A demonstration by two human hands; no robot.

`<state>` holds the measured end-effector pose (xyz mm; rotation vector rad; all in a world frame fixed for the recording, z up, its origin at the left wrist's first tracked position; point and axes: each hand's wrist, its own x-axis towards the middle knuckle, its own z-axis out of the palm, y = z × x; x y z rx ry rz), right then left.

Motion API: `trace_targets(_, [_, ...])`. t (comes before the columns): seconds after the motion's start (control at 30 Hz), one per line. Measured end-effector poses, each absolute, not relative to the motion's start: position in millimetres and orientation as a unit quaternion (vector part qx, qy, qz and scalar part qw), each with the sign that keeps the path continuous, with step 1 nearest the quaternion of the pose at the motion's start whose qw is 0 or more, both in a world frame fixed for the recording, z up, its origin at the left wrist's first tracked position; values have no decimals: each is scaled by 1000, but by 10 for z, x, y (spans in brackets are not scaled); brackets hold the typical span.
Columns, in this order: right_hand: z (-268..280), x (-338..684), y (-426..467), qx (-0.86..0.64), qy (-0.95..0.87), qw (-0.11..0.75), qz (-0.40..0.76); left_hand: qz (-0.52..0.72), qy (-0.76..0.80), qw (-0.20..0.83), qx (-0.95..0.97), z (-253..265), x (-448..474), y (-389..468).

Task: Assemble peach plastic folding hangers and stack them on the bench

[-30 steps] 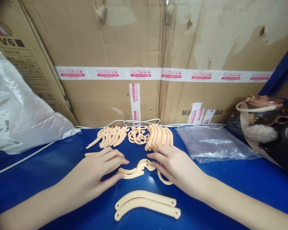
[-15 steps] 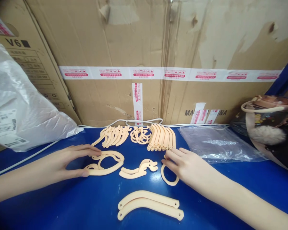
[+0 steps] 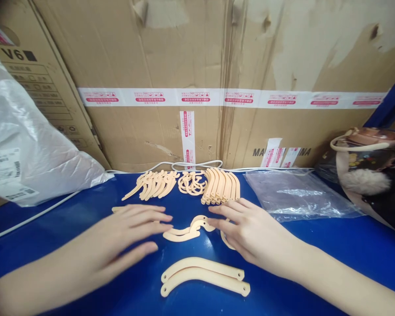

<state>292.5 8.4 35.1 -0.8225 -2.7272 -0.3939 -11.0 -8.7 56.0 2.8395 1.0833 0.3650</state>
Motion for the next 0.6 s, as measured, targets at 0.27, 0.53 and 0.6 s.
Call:
trace_targets(0.27, [282, 2892, 18, -296, -945, 131, -48, 110, 327, -8, 939, 310, 117, -102])
trace_targets(0.53, [275, 2897, 6, -301, -946, 117, -37, 96, 325, -33, 940, 242, 91, -132])
trace_targets(0.6, [278, 2899, 0, -301, -946, 117, -37, 105, 326, -40, 939, 214, 92, -140])
